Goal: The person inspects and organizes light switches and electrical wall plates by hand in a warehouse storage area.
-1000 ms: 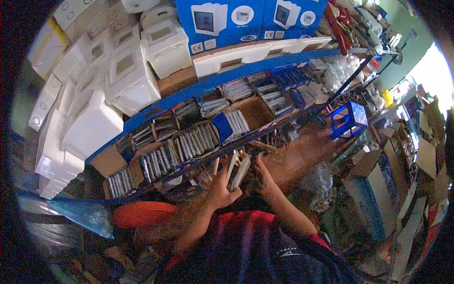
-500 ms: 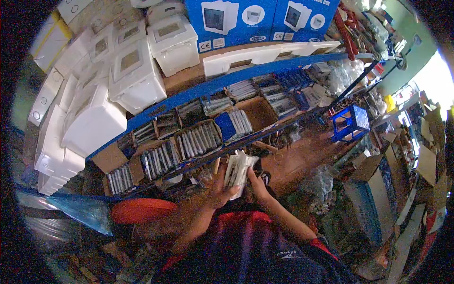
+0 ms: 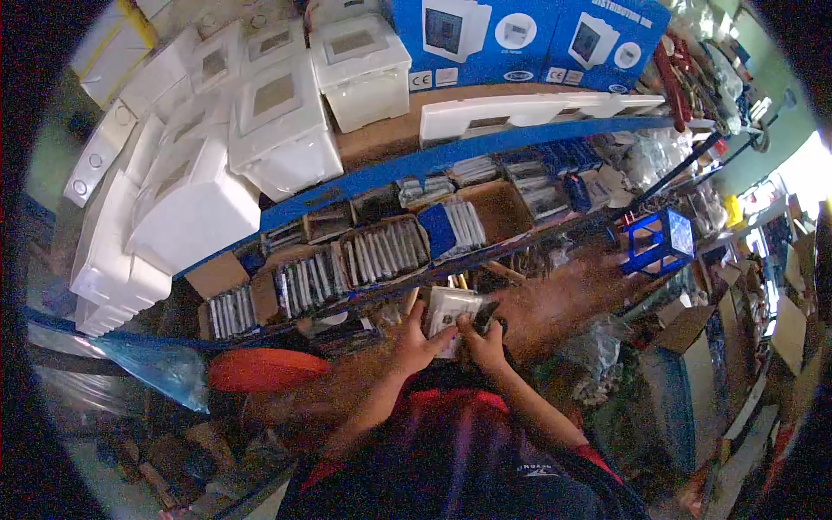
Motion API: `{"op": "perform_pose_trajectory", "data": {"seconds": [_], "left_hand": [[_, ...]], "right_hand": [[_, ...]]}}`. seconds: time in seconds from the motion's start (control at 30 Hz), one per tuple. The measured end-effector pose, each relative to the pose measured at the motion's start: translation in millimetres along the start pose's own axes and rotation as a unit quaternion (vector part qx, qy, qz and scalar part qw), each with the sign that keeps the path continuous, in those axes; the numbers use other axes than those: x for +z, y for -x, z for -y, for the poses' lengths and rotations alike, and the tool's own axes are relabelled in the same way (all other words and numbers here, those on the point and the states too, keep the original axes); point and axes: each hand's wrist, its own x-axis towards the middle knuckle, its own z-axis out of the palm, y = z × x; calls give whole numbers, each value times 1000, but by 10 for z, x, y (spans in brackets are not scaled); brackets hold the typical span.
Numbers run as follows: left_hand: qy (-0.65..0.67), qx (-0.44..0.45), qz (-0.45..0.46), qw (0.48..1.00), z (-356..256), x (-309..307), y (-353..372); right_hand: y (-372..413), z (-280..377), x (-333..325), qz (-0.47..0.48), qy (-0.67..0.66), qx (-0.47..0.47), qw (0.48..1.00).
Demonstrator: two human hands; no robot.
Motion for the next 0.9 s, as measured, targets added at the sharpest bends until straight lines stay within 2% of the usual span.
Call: {"op": "perform_pose_trajectory", "data": {"seconds": [0.13, 0.17, 0.27, 0.33, 0.37, 0.4, 0.5, 0.57, 0.73, 0.8, 0.9], "left_hand": [[34, -15, -29, 999, 6, -88, -80], [41, -23, -41, 998, 35, -169, -136], [-86, 36, -101, 991, -87, -614, -454], [-174, 46, -173, 968, -67, -926, -708], [-248, 68, -183, 949, -18, -1130, -871], [-321, 91, -190, 923, -10, -1284, -1051], [-446, -73, -186, 872, -408, -1359, -1509], [-497, -138, -159, 842, -415, -1393, -1877], [-551, -156, -105, 813, 95, -1514, -2706], [-559, -157, -96, 808, 344, -1559, -2816], [-571, -153, -86, 802, 719, -1587, -2682]], "right_hand": [[-90, -126, -62, 5, -16, -7, 1000], [-117, -165, -98, 4, -32, 16, 999], [-192, -190, -257, -9, -76, 94, 993], [-170, -121, -409, -28, -95, 163, 982], [-171, -81, -497, -39, 11, 50, 998], [-175, -105, -555, -57, -17, 71, 996], [-106, -243, -707, -96, -72, 114, 986], [-127, -336, -803, -98, -73, 112, 986], [-103, -310, -930, -126, -91, 125, 980], [-83, -109, -1004, -123, -72, 141, 980], [-113, -250, -1218, -127, -96, 211, 964]]}}
